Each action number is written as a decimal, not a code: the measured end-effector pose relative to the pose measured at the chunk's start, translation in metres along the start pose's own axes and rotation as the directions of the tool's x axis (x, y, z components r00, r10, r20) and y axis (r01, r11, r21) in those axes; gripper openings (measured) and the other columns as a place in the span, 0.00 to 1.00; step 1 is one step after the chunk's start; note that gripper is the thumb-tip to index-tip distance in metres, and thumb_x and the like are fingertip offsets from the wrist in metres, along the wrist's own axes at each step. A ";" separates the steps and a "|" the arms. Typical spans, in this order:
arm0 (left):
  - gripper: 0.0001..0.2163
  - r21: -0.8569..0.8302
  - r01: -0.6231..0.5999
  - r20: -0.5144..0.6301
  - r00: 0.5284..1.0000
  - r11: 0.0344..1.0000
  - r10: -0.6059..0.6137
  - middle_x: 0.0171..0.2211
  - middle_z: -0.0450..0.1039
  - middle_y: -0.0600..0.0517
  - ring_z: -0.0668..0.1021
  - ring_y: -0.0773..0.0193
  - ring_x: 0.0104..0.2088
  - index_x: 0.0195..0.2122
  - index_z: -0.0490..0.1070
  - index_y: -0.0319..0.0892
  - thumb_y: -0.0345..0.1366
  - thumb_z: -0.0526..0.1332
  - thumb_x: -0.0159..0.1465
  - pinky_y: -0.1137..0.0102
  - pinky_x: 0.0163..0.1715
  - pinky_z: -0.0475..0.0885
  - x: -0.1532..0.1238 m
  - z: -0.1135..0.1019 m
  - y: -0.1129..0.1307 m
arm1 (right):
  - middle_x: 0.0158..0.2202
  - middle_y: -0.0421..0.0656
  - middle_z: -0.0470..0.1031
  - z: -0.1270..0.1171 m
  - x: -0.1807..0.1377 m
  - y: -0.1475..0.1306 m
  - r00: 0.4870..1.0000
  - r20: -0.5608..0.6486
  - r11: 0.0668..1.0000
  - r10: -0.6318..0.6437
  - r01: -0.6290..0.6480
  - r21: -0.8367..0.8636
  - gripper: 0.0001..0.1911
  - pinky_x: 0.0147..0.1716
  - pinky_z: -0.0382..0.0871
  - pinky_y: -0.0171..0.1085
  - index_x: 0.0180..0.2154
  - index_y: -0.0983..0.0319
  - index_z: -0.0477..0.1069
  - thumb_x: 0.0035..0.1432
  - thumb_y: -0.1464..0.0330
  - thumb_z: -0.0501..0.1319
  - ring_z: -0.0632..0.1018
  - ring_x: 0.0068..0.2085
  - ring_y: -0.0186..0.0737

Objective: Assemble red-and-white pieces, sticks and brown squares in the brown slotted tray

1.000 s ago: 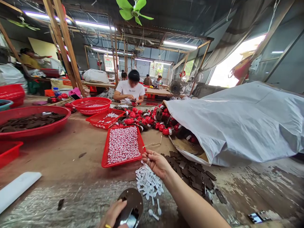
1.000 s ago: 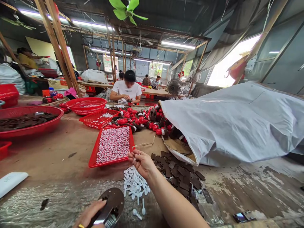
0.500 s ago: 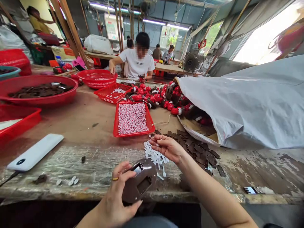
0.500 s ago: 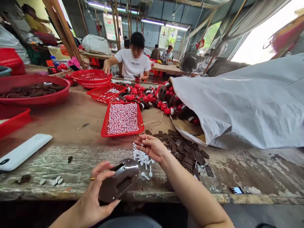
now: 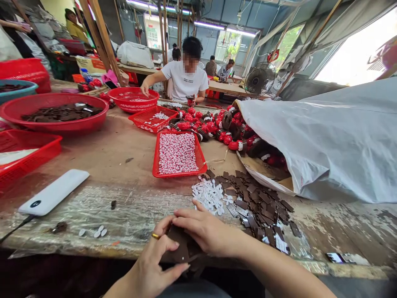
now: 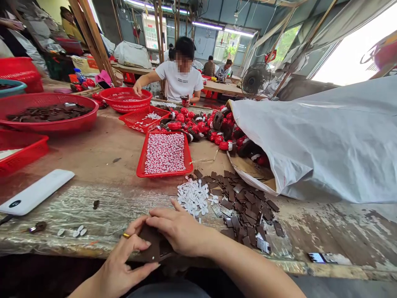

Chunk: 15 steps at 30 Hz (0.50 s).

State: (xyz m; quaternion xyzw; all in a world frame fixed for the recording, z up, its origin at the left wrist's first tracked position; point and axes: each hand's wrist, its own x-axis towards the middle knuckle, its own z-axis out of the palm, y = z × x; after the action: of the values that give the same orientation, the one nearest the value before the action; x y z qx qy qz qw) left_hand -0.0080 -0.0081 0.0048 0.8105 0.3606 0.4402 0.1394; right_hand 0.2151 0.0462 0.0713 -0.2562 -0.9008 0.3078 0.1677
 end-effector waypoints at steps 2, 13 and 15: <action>0.07 -0.016 -0.006 -0.006 1.000 1.000 0.006 0.59 0.66 0.40 0.76 0.59 0.59 0.40 0.64 0.45 0.33 0.63 0.66 0.69 0.53 0.77 0.000 -0.003 -0.002 | 0.69 0.57 0.61 -0.003 -0.002 -0.004 0.995 0.069 0.994 0.078 -0.073 -0.076 0.24 0.69 0.36 0.65 0.68 0.60 0.60 0.74 0.66 0.53 0.60 0.71 0.49; 0.11 -0.127 0.047 0.009 0.999 0.991 -0.046 0.59 0.68 0.40 0.76 0.58 0.61 0.40 0.63 0.46 0.29 0.65 0.62 0.66 0.57 0.76 -0.005 -0.009 -0.008 | 0.54 0.52 0.77 -0.021 -0.001 0.038 0.904 -0.376 0.978 0.205 -0.206 0.038 0.14 0.57 0.71 0.44 0.53 0.63 0.74 0.71 0.70 0.55 0.77 0.55 0.43; 0.12 -0.136 0.050 0.014 0.999 0.989 -0.049 0.60 0.68 0.40 0.76 0.57 0.61 0.41 0.63 0.46 0.29 0.66 0.61 0.63 0.58 0.75 -0.010 -0.007 -0.012 | 0.47 0.49 0.80 -0.032 0.014 0.050 0.865 -0.454 0.974 0.215 -0.226 0.030 0.10 0.52 0.73 0.41 0.47 0.63 0.76 0.69 0.72 0.57 0.79 0.49 0.42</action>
State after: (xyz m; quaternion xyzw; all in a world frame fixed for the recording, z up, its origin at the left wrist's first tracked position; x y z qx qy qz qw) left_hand -0.0228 -0.0074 -0.0033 0.7923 0.3489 0.4558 0.2071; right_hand 0.2362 0.1028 0.0654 -0.4240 -0.8051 0.2458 0.3342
